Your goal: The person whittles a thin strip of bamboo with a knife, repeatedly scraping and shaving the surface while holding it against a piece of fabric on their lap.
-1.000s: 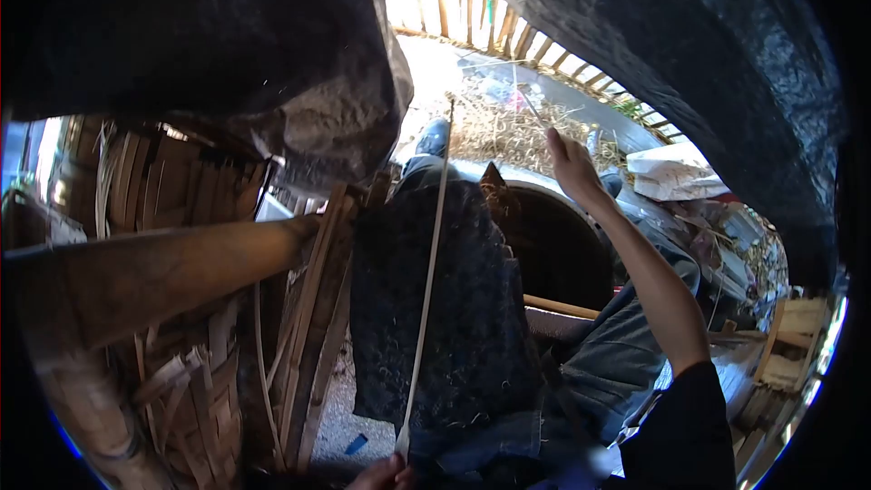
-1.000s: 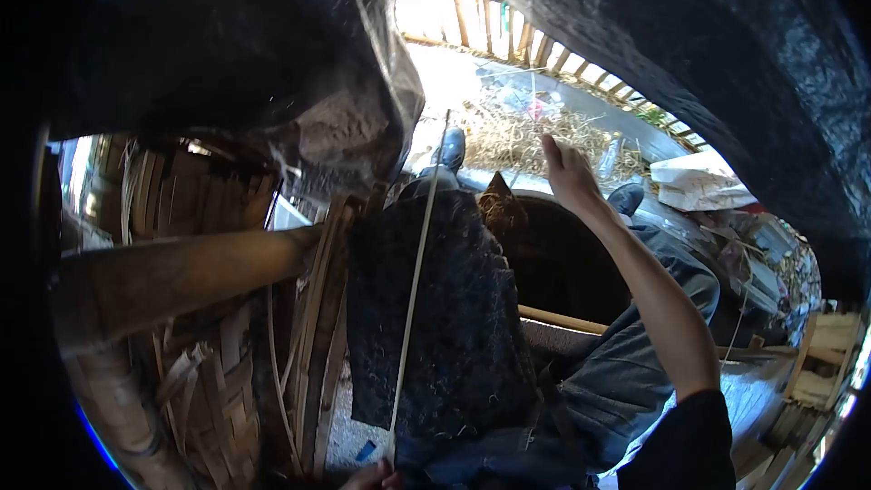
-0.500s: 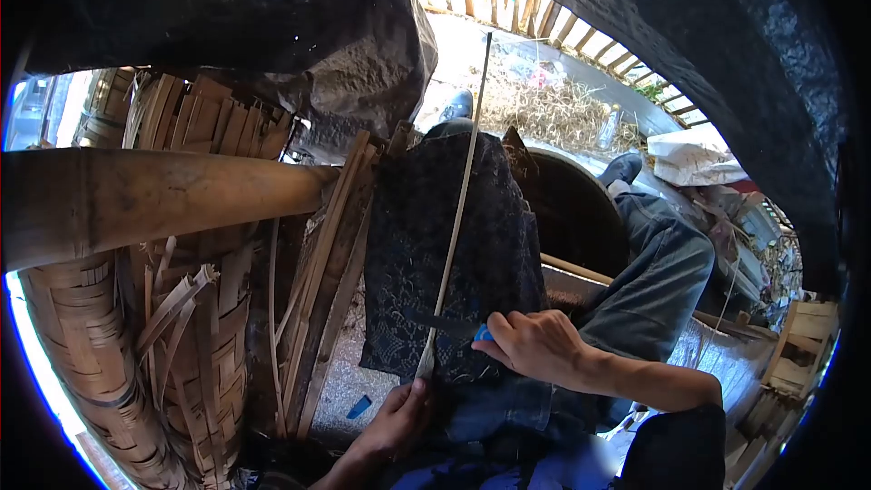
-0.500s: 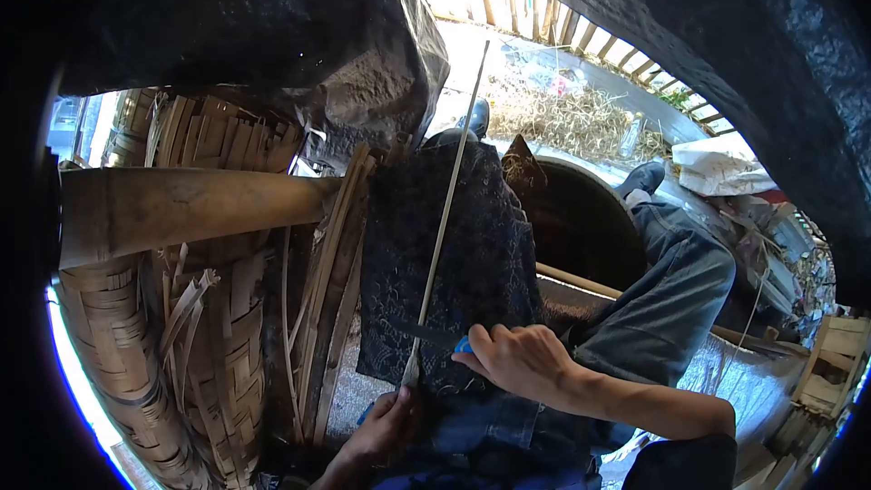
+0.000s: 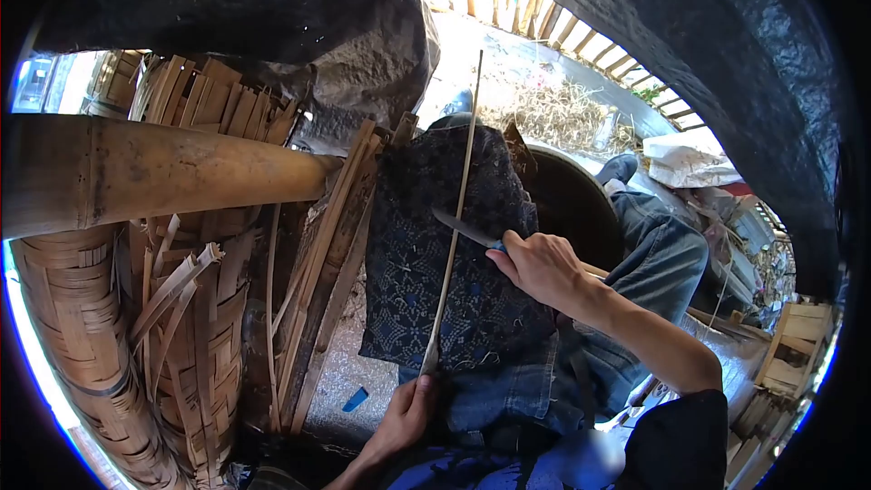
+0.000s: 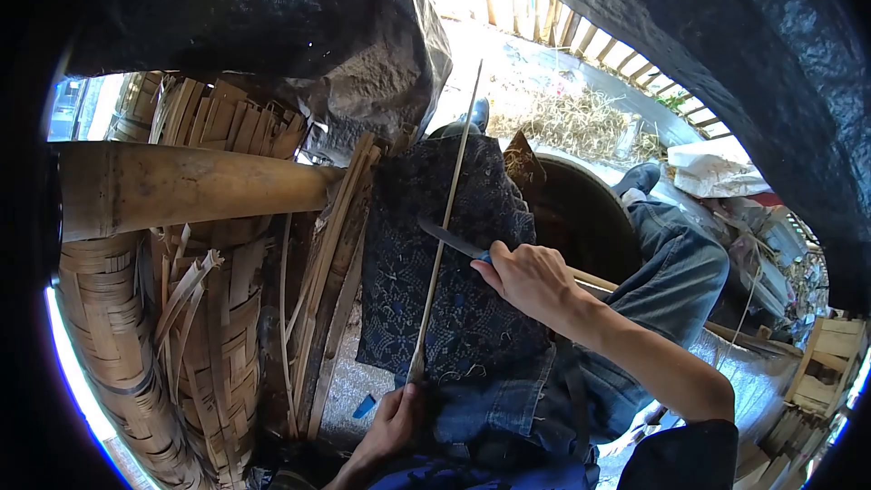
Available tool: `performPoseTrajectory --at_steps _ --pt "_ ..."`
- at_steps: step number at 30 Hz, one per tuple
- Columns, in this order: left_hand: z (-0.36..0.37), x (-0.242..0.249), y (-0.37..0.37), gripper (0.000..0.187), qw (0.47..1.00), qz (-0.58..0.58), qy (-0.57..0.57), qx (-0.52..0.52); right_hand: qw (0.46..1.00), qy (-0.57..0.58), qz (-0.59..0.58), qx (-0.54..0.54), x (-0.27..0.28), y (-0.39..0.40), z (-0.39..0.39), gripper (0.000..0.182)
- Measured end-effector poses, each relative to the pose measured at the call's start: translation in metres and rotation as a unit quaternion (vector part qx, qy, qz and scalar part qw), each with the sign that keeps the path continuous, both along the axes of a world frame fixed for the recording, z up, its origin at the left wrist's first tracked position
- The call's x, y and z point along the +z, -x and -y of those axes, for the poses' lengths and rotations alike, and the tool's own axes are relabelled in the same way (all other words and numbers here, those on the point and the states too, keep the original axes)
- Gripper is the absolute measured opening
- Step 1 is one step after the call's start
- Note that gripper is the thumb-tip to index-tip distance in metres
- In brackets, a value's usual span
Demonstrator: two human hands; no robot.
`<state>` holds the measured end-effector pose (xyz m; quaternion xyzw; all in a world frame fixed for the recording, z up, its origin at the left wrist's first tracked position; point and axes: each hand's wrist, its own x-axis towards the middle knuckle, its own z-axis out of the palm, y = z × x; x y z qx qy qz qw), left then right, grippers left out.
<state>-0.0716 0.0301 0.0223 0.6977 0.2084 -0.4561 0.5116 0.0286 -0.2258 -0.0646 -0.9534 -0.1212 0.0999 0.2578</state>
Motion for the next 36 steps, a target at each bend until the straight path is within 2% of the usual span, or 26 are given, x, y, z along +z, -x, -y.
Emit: performPoseTrajectory --at_steps 2,3,5,6,8,9,11,13,15,16,17,18,19,20,21,22,23,25,27,30,31,32,33,34,35,36 --pt "-0.006 -0.001 -0.001 0.041 0.995 -0.056 0.068 0.04 1.0 0.003 0.005 0.004 0.001 -0.006 0.002 0.042" --pt "-0.007 0.001 -0.004 0.041 0.995 -0.053 0.07 0.04 1.0 -0.004 -0.014 0.005 0.001 -0.007 0.002 0.04" --pt "-0.009 0.012 -0.01 0.042 0.984 -0.15 0.073 0.066 0.999 -0.01 -0.035 0.003 -0.001 -0.011 0.004 0.038" --pt "-0.016 0.013 -0.008 0.042 0.984 -0.151 0.075 0.063 0.999 -0.003 -0.038 -0.014 -0.006 -0.019 0.008 0.038" --pt "-0.035 0.015 0.003 0.042 0.95 -0.257 0.143 0.101 0.998 0.008 -0.059 -0.036 -0.01 -0.039 0.017 0.039" --pt "-0.038 0.02 0.008 0.042 0.95 -0.259 0.142 0.096 0.997 0.009 -0.061 -0.042 -0.014 -0.047 0.021 0.039" --pt "-0.038 0.03 0.017 0.032 0.944 -0.263 0.036 0.197 0.999 0.005 -0.037 -0.02 -0.03 -0.062 0.03 0.039" --pt "-0.047 0.028 0.032 0.034 0.961 -0.212 0.016 0.177 0.999 0.035 -0.014 -0.006 -0.047 -0.079 0.038 0.045" --pt "-0.059 0.033 0.032 0.038 0.953 -0.26 0.036 0.155 1.0 0.012 0.009 -0.003 -0.059 -0.1 0.048 0.038" --pt "-0.06 0.042 0.022 0.04 0.959 -0.263 0.033 0.102 0.99 0.056 -0.132 -0.003 -0.057 -0.119 0.051 0.029" --pt "-0.063 0.04 0.022 0.04 0.959 -0.262 0.036 0.102 0.985 0.153 0.006 0.084 -0.104 -0.128 0.072 0.025" --pt "-0.065 0.037 0.026 0.04 0.96 -0.26 0.038 0.099 0.982 0.172 -0.073 0.029 -0.101 -0.149 0.083 0.032" --pt "-0.066 0.035 0.03 0.04 0.96 -0.259 0.039 0.097 0.946 0.314 -0.076 0.027 -0.136 -0.168 0.109 0.036" --pt "-0.061 0.035 0.027 0.04 0.96 -0.26 0.037 0.101 0.968 0.164 -0.148 -0.122 -0.14 -0.18 0.126 0.04" --pt "-0.051 0.035 0.016 0.039 0.961 -0.247 0.049 0.114 0.946 0.031 -0.197 -0.257 -0.122 -0.191 0.13 0.04" --pt "-0.043 0.036 0.007 0.038 0.962 -0.234 0.061 0.129 0.928 -0.076 -0.103 -0.35 -0.128 -0.194 0.127 0.046" --pt "-0.04 0.033 0.003 0.038 0.96 -0.236 0.058 0.139 0.932 -0.079 0.044 -0.351 -0.114 -0.185 0.119 0.047" --pt "-0.036 0.026 -0.004 0.043 0.914 -0.314 0.159 0.204 0.936 -0.169 -0.004 -0.31 -0.076 -0.148 0.096 0.048" --pt "-0.026 0.023 -0.018 0.042 0.922 -0.306 0.142 0.19 0.963 -0.179 -0.036 -0.2 -0.053 -0.096 0.074 0.047" --pt "-0.033 0.0 -0.022 0.042 0.842 -0.383 0.287 0.249 0.957 -0.282 -0.035 -0.057 -0.005 -0.031 0.036 0.038" --pt "-0.036 -0.007 -0.023 0.042 0.844 -0.384 0.279 0.251 0.952 -0.302 -0.019 -0.033 0.004 -0.015 0.025 0.035" --pt "-0.038 -0.014 -0.024 0.042 0.761 -0.442 0.368 0.3 0.95 -0.308 -0.022 -0.036 0.009 -0.003 0.017 0.035" --pt "-0.039 -0.018 -0.026 0.042 0.663 -0.491 0.45 0.342 0.968 -0.246 -0.045 -0.015 0.014 0.007 0.011 0.035" --pt "-0.036 -0.02 -0.029 0.042 0.635 -0.499 0.472 0.353 0.981 -0.181 -0.067 0.005 0.016 0.013 0.008 0.034" --pt "-0.034 -0.023 -0.027 0.042 0.637 -0.502 0.468 0.352 0.981 -0.183 -0.069 0.0 0.013 0.012 0.007 0.034" --pt "-0.032 -0.026 -0.025 0.042 0.603 -0.508 0.495 0.365 0.989 -0.141 -0.047 -0.006 0.008 0.008 0.008 0.035"
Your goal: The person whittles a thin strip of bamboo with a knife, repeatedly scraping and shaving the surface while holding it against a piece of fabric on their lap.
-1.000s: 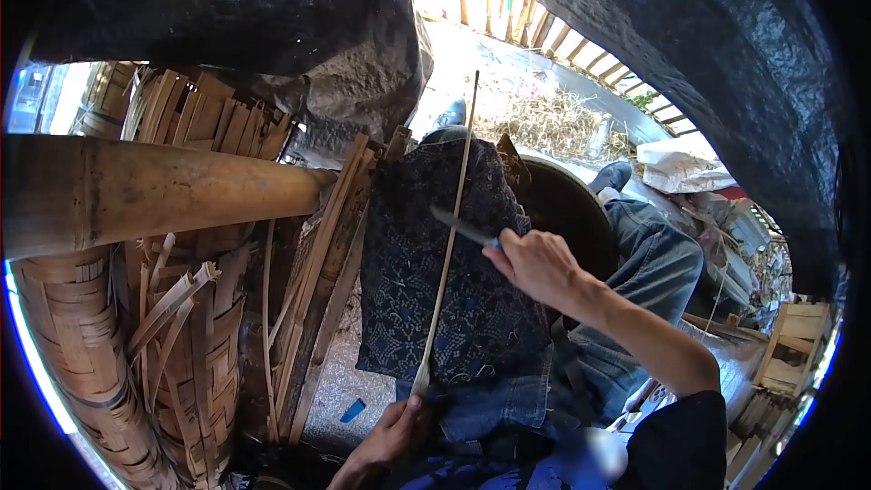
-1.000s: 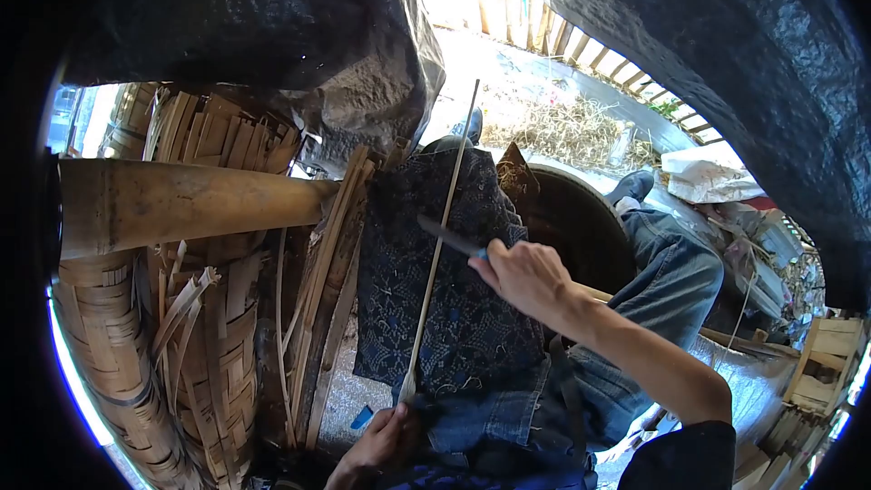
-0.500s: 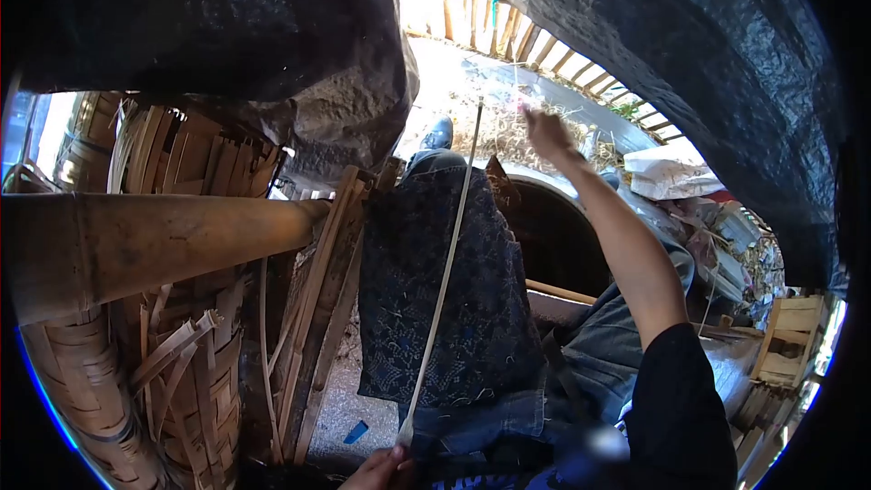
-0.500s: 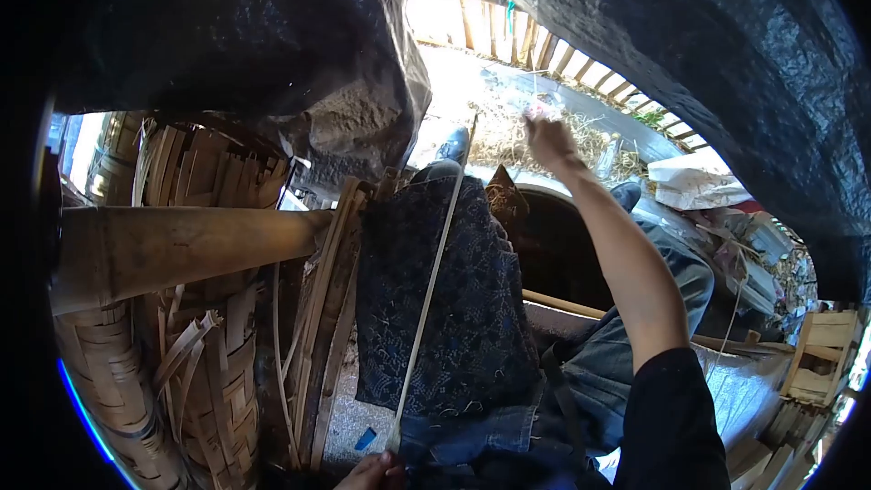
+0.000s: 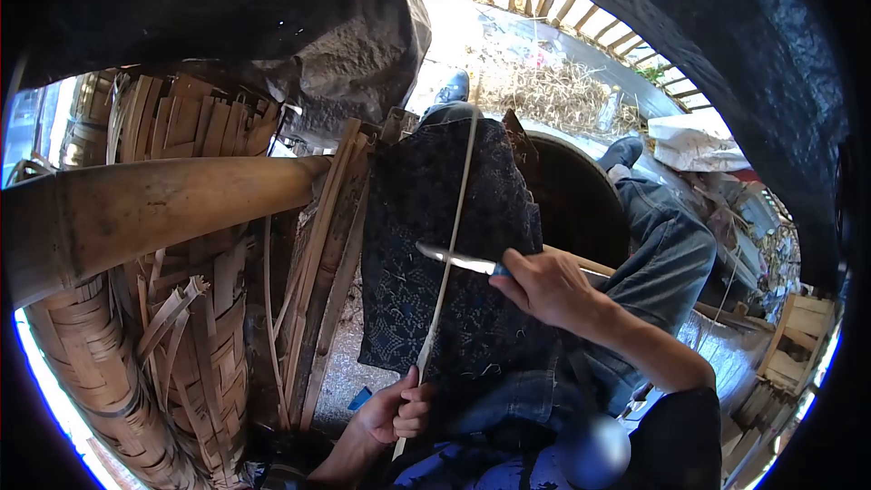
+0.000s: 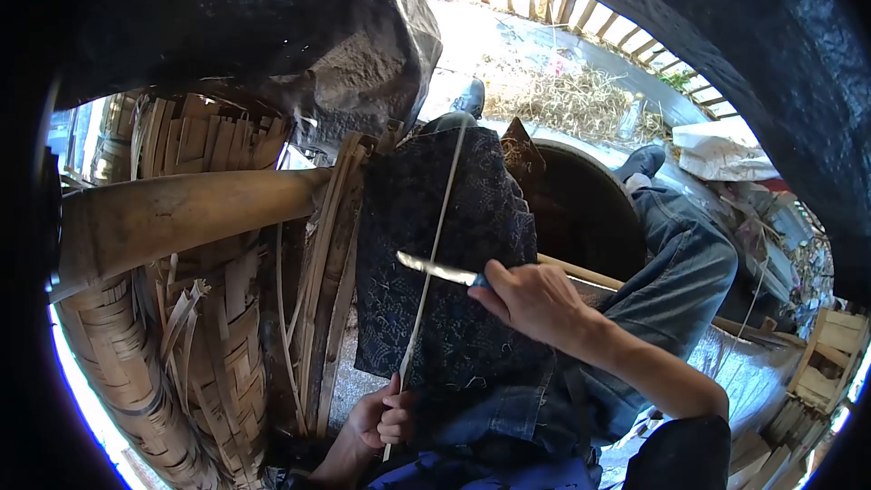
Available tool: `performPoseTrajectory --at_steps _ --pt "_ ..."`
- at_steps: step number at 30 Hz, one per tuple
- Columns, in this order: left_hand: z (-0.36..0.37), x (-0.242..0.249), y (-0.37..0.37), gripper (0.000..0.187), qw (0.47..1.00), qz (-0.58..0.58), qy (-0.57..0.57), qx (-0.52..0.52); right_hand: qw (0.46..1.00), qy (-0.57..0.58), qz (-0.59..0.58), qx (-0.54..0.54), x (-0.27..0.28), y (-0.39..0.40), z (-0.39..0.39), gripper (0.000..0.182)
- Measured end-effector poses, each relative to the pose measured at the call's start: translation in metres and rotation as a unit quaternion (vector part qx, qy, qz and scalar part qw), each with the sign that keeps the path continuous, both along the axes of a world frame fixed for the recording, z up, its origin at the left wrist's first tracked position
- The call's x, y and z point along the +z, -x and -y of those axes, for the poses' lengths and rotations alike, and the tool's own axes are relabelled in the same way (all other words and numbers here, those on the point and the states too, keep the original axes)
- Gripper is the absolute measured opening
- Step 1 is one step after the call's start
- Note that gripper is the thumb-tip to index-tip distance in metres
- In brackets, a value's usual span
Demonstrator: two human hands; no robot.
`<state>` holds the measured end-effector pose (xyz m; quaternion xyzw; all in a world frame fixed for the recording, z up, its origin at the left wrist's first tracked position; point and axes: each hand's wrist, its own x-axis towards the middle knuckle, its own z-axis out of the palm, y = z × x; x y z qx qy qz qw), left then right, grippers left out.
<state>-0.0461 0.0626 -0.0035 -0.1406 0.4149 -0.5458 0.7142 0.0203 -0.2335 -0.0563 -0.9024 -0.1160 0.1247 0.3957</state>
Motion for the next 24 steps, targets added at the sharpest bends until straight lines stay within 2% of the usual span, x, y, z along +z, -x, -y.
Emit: performPoseTrajectory --at_steps 2,5,8,11,12,15,18,20,21,23,24 --pt "0.003 -0.002 0.003 0.041 0.999 -0.021 0.03 0.032 0.998 0.055 0.024 -0.01 -0.014 -0.011 0.005 0.036" --pt "0.003 0.002 0.009 0.041 0.994 -0.037 0.06 0.084 0.999 0.034 0.028 0.025 -0.02 -0.024 0.009 0.038" --pt "0.004 0.004 0.014 0.042 0.991 -0.049 0.062 0.111 0.996 0.076 0.03 0.042 -0.018 -0.034 0.009 0.039" --pt "0.001 0.01 0.022 0.041 0.989 -0.073 0.079 0.104 0.99 0.143 0.01 0.01 -0.028 -0.051 0.01 0.038" --pt "-0.003 0.012 0.026 0.041 0.99 -0.071 0.078 0.097 0.989 0.141 0.041 0.006 -0.033 -0.06 0.015 0.037" --pt "-0.014 0.015 0.039 0.041 0.99 -0.089 0.069 0.088 0.994 0.1 0.044 0.014 -0.04 -0.077 0.022 0.038" --pt "-0.027 0.008 0.051 0.042 0.99 -0.114 0.057 0.063 0.994 0.108 0.032 -0.003 -0.065 -0.104 0.036 0.036" --pt "-0.025 0.031 0.038 0.034 0.993 -0.06 -0.094 -0.046 0.996 0.077 -0.023 -0.025 -0.071 -0.131 0.047 0.033" --pt "-0.025 0.032 0.036 0.034 0.993 -0.057 -0.09 -0.046 0.996 0.066 0.063 -0.008 -0.09 -0.142 0.054 0.045" --pt "-0.022 0.033 0.038 0.03 0.985 -0.052 -0.153 -0.06 0.99 0.059 0.125 -0.02 -0.128 -0.176 0.066 0.05" --pt "-0.021 0.031 0.034 0.03 0.991 -0.057 -0.115 -0.046 0.993 0.101 0.053 -0.034 -0.124 -0.197 0.071 0.05"
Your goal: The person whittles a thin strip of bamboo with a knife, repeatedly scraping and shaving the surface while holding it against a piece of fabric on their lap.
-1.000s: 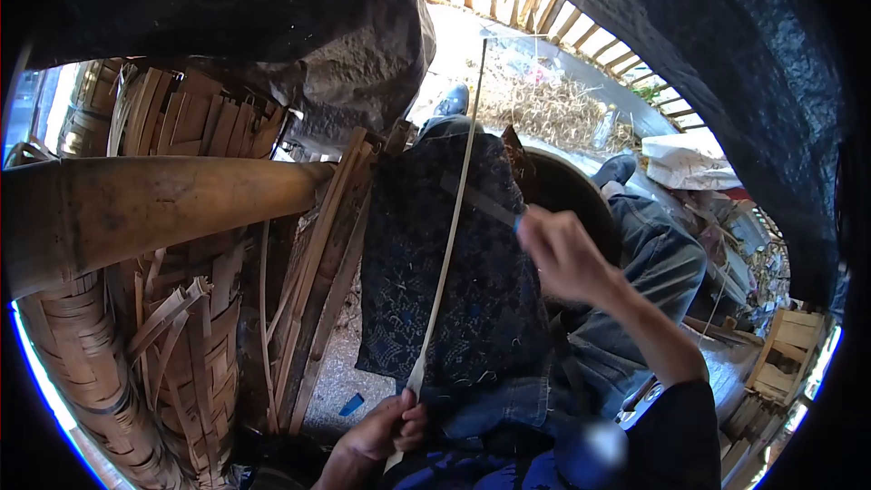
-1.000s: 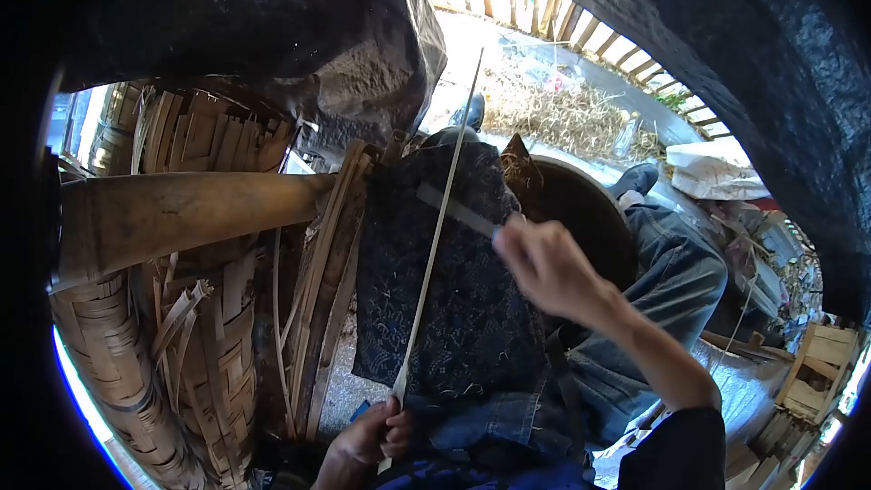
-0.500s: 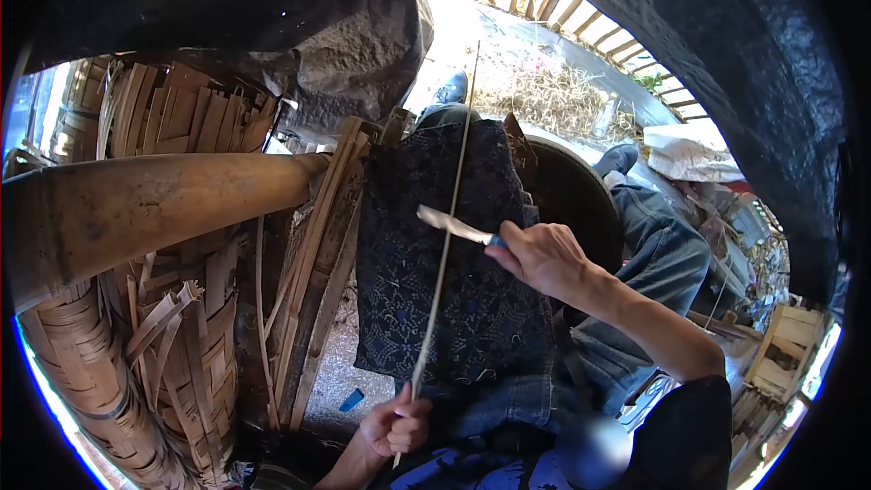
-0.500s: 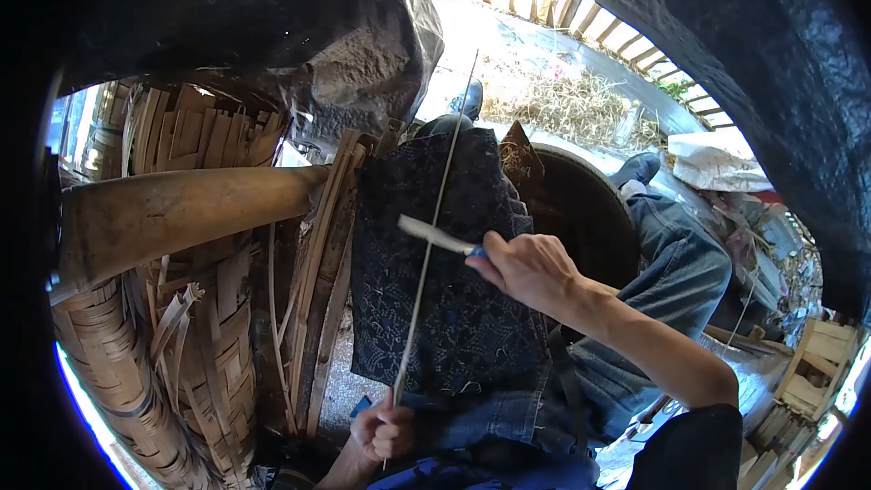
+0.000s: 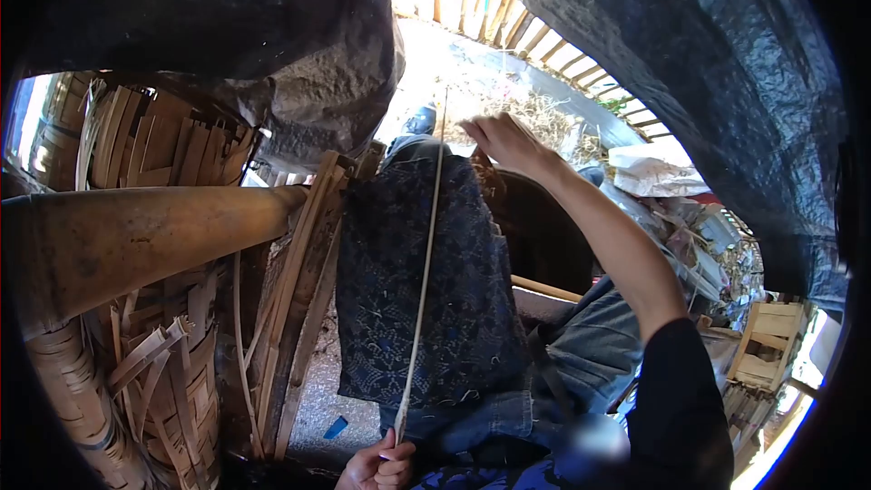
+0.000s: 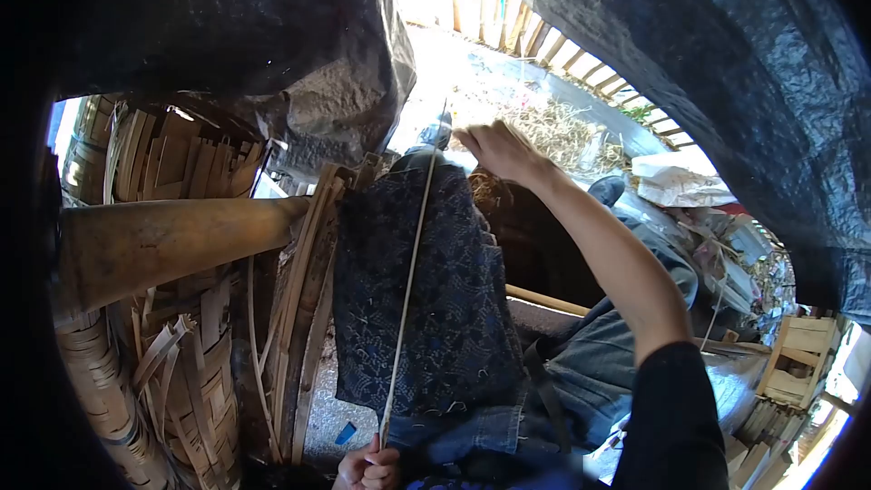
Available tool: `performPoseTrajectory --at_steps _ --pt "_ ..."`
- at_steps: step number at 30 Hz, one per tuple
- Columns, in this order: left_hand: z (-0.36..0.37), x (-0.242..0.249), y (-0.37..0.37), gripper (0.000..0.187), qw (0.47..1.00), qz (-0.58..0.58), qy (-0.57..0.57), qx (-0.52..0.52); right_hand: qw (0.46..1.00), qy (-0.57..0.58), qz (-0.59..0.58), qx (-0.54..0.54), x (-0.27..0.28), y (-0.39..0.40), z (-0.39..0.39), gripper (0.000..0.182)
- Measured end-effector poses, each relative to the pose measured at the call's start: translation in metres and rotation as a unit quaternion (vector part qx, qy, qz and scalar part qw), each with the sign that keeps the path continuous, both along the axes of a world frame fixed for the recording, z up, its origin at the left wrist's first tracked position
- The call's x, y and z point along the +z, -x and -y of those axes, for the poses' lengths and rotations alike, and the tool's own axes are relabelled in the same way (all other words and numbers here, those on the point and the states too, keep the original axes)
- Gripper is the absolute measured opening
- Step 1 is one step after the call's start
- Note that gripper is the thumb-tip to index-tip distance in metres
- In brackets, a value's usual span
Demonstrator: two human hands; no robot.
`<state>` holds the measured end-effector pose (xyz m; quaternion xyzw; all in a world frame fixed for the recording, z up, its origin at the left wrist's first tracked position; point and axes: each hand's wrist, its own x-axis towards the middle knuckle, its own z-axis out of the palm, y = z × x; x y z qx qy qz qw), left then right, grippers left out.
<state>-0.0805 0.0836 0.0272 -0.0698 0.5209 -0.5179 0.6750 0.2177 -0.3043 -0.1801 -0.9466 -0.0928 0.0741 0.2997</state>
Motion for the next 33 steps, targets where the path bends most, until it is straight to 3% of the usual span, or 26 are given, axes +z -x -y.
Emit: performPoseTrajectory --at_steps 1,3,4,5,7,9,11,13,15,16,18,19,21,22,23,25,29,30,31,32,33 --pt "0.002 -0.001 -0.005 0.03 1.0 0.003 0.007 -0.001 0.997 0.037 -0.07 -0.024 0.004 -0.019 0.006 0.05" --pt "0.001 0.004 -0.01 0.03 0.986 0.031 -0.105 -0.128 0.978 0.026 -0.168 -0.124 -0.002 -0.041 0.019 0.048" --pt "-0.004 0.003 -0.008 0.032 0.992 0.004 -0.089 -0.09 0.97 -0.028 -0.161 -0.18 0.004 -0.039 0.022 0.047" --pt "-0.004 0.0 -0.008 0.032 0.992 0.004 -0.095 -0.086 0.976 -0.028 -0.078 -0.202 0.016 -0.032 0.019 0.048" --pt "0.004 -0.007 -0.017 0.043 0.989 0.089 -0.034 -0.112 0.978 -0.062 0.033 -0.196 0.023 -0.001 0.015 0.045" --pt "0.016 -0.006 -0.033 0.043 0.99 0.111 0.005 -0.082 0.99 -0.078 0.01 -0.119 0.049 0.051 0.003 0.041" --pt "0.031 -0.001 -0.043 0.042 0.949 0.198 -0.113 -0.22 0.988 -0.091 -0.108 -0.07 0.084 0.099 -0.017 0.037" --pt "0.031 -0.005 -0.042 0.042 0.936 0.213 -0.127 -0.249 0.985 -0.13 -0.112 -0.031 0.093 0.137 -0.03 0.035" --pt "0.036 -0.005 -0.036 0.044 0.817 0.348 -0.234 -0.396 0.998 -0.061 -0.004 -0.02 0.098 0.148 -0.035 0.033" --pt "0.039 -0.004 -0.036 0.044 0.813 0.353 -0.227 -0.402 0.998 -0.051 -0.019 -0.03 0.095 0.145 -0.034 0.035" --pt "0.047 0.002 -0.035 0.045 0.607 0.52 -0.325 -0.505 0.999 -0.028 -0.011 -0.029 0.077 0.132 -0.026 0.037" --pt "0.052 0.005 -0.026 0.045 0.605 0.525 -0.32 -0.506 1.0 -0.013 -0.005 -0.016 0.069 0.124 -0.023 0.038" --pt "0.055 0.01 -0.003 0.04 0.489 0.582 -0.468 -0.451 0.999 -0.008 -0.02 -0.023 0.055 0.106 -0.015 0.041" --pt "0.049 0.013 -0.003 0.045 0.48 0.544 -0.44 -0.529 1.0 -0.022 -0.005 -0.02 0.044 0.097 -0.01 0.041" --pt "0.05 0.017 -0.003 0.045 0.478 0.545 -0.443 -0.527 0.999 -0.038 0.009 -0.017 0.04 0.086 -0.007 0.04" --pt "0.054 0.023 0.0 0.044 0.552 0.501 -0.43 -0.509 0.998 0.005 0.051 0.027 0.009 0.066 0.004 0.041" --pt "0.048 0.021 -0.001 0.042 0.609 0.489 -0.396 -0.483 0.988 0.11 -0.1 -0.05 -0.012 0.004 0.029 0.048" --pt "0.053 0.023 -0.007 0.041 0.643 0.477 -0.389 -0.456 0.985 0.078 -0.114 -0.106 -0.012 -0.005 0.037 0.05" --pt "0.057 0.026 -0.012 0.041 0.677 0.461 -0.384 -0.426 0.962 -0.013 -0.199 -0.186 0.008 -0.01 0.04 0.052" --pt "0.057 0.022 -0.013 0.041 0.68 0.457 -0.39 -0.421 0.955 -0.059 -0.171 -0.235 0.006 -0.014 0.046 0.054" --pt "0.056 0.014 -0.013 0.043 0.618 0.455 -0.429 -0.476 0.943 -0.106 -0.145 -0.281 0.002 -0.014 0.051 0.055"
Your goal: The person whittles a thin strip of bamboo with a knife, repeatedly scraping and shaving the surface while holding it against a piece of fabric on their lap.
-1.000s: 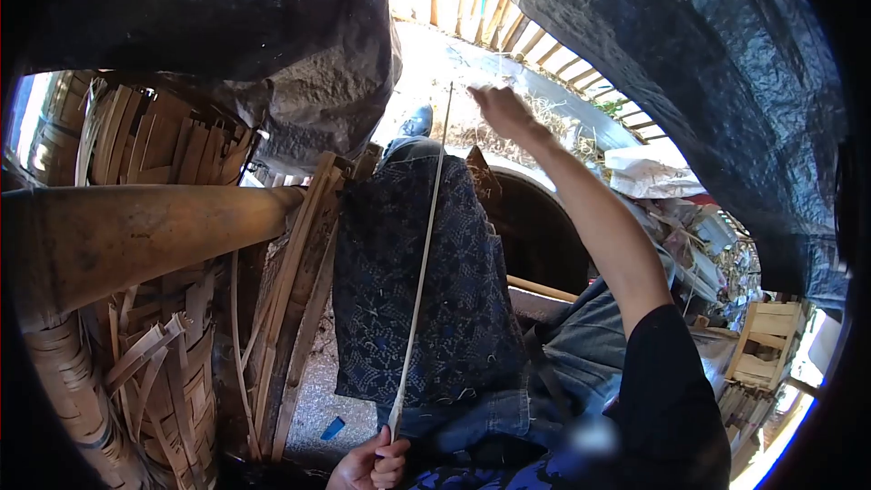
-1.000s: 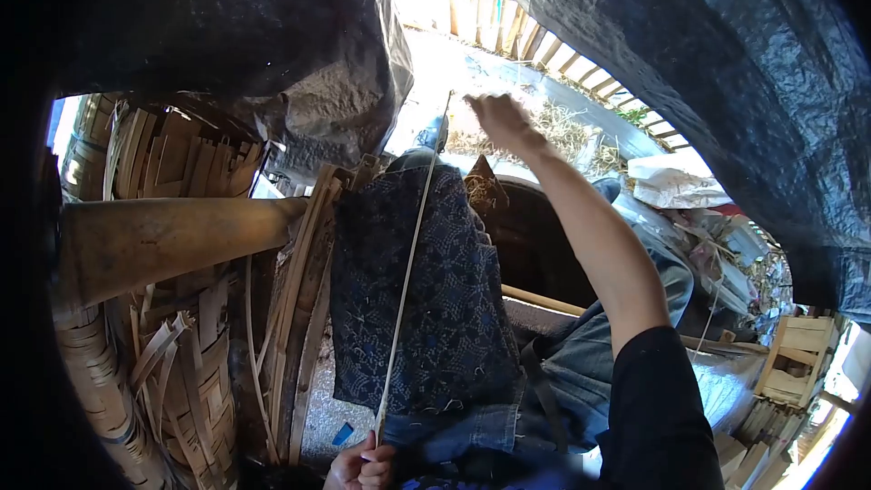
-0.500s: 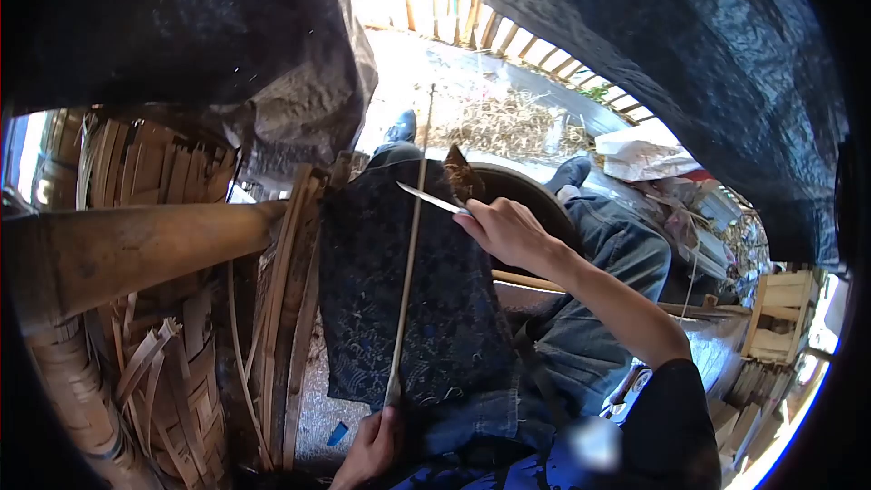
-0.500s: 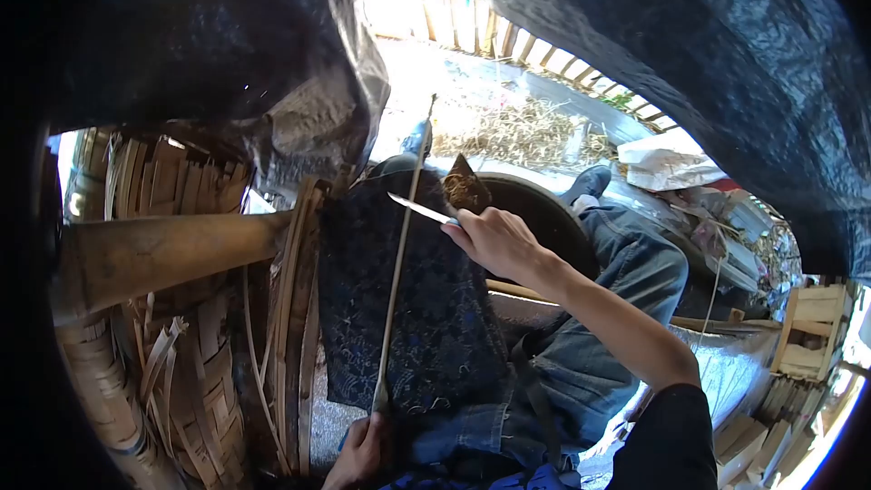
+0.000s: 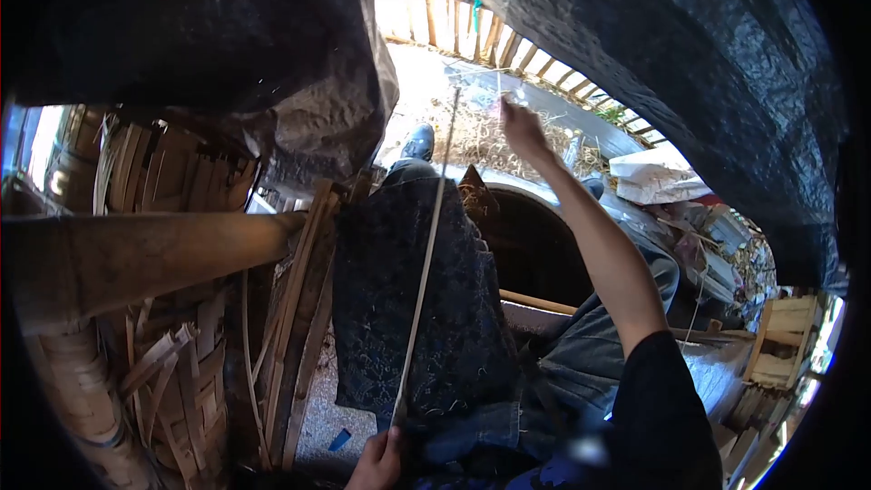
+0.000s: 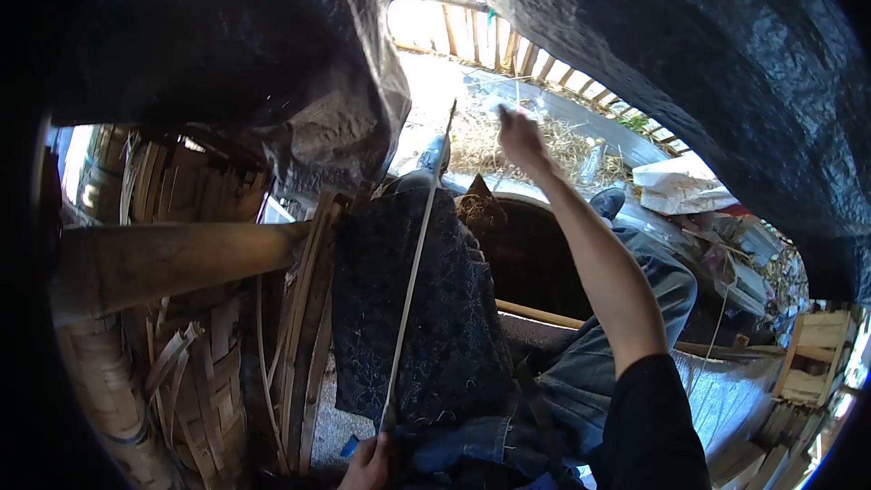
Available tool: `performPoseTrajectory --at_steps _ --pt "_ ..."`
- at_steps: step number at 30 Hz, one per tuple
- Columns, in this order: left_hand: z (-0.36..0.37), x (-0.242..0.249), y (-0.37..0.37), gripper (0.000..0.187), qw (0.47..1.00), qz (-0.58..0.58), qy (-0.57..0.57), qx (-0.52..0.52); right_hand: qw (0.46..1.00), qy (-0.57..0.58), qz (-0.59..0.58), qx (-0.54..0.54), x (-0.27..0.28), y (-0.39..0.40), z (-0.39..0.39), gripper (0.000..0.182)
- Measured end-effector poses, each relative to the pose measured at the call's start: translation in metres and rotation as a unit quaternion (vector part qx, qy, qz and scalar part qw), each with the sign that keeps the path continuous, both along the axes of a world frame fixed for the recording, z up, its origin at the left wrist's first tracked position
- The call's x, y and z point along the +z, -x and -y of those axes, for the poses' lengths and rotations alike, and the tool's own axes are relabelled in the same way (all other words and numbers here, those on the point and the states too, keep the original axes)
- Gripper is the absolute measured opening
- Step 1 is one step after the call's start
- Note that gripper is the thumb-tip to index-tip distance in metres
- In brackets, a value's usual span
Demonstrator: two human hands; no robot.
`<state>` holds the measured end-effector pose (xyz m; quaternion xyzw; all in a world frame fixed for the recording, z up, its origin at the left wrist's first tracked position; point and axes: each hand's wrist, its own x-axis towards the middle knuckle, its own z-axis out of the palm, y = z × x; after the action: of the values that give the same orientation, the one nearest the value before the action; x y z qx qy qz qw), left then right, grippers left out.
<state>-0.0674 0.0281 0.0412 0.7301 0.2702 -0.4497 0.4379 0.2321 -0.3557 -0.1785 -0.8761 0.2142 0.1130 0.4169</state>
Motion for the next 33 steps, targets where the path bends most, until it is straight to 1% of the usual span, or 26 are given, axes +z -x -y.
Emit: performPoseTrajectory --at_steps 1,2,4,5,6,7,8,10,11,12,14,15,17,18,20,21,23,27,33 --pt "0.005 0.001 -0.007 0.046 0.996 0.018 -0.078 -0.044 0.998 0.018 0.053 -0.031 0.01 0.01 -0.003 0.054" --pt "0.009 0.004 -0.019 0.045 0.999 0.029 0.017 -0.043 0.992 0.034 0.106 -0.065 0.021 0.027 -0.006 0.054" --pt "0.005 -0.004 -0.023 0.045 0.998 -0.035 0.044 -0.002 0.992 -0.026 0.12 -0.031 0.056 0.074 -0.019 0.046" --pt "0.005 -0.003 -0.026 0.045 0.999 -0.036 0.04 0.001 0.994 -0.047 0.094 0.013 0.073 0.095 -0.024 0.046" --pt "0.005 -0.002 -0.029 0.045 0.98 -0.121 0.078 0.134 0.994 -0.066 0.068 0.055 0.087 0.116 -0.029 0.046" --pt "0.006 -0.001 -0.031 0.045 0.936 -0.203 0.114 0.263 0.994 -0.058 0.069 0.065 0.099 0.136 -0.035 0.043" --pt "0.008 -0.001 -0.033 0.045 0.937 -0.203 0.114 0.261 0.993 -0.048 0.071 0.075 0.11 0.154 -0.041 0.04" --pt "0.006 -0.006 -0.036 0.043 0.9 -0.266 0.11 0.328 0.979 -0.141 0.112 0.092 0.13 0.18 -0.058 0.033" --pt "-0.018 -0.021 -0.03 0.04 0.857 -0.311 0.258 0.318 0.974 -0.15 0.127 0.114 0.146 0.192 -0.07 0.032" --pt "-0.017 -0.02 -0.029 0.04 0.86 -0.308 0.256 0.316 0.968 -0.159 0.141 0.136 0.157 0.203 -0.081 0.03" --pt "-0.011 -0.018 -0.03 0.036 0.901 -0.236 0.232 0.28 0.947 -0.143 0.161 0.239 0.157 0.223 -0.098 0.031" --pt "-0.009 -0.016 -0.031 0.036 0.903 -0.237 0.229 0.277 0.939 -0.106 0.153 0.289 0.156 0.231 -0.104 0.031" --pt "-0.005 -0.013 -0.034 0.03 0.923 -0.174 0.26 0.224 0.937 -0.11 0.141 0.299 0.149 0.237 -0.112 0.032" --pt "-0.004 -0.013 -0.035 0.03 0.924 -0.176 0.258 0.222 0.934 -0.114 0.128 0.313 0.146 0.239 -0.115 0.032" --pt "-0.005 -0.018 -0.038 0.026 0.962 -0.072 0.211 0.156 0.936 -0.12 0.13 0.303 0.141 0.238 -0.116 0.033" --pt "-0.004 -0.021 -0.038 0.026 0.962 -0.073 0.209 0.157 0.939 -0.106 0.129 0.302 0.138 0.236 -0.115 0.034" --pt "0.0 -0.026 -0.037 0.026 0.99 -0.011 0.11 0.092 0.941 -0.069 0.12 0.309 0.128 0.231 -0.115 0.037" --pt "0.011 -0.021 -0.035 0.029 0.991 0.012 0.077 0.105 0.94 -0.038 0.125 0.316 0.115 0.226 -0.118 0.038" --pt "0.009 -0.016 -0.037 0.029 0.985 -0.023 0.089 0.149 0.928 0.022 0.135 0.347 0.117 0.216 -0.12 0.04"
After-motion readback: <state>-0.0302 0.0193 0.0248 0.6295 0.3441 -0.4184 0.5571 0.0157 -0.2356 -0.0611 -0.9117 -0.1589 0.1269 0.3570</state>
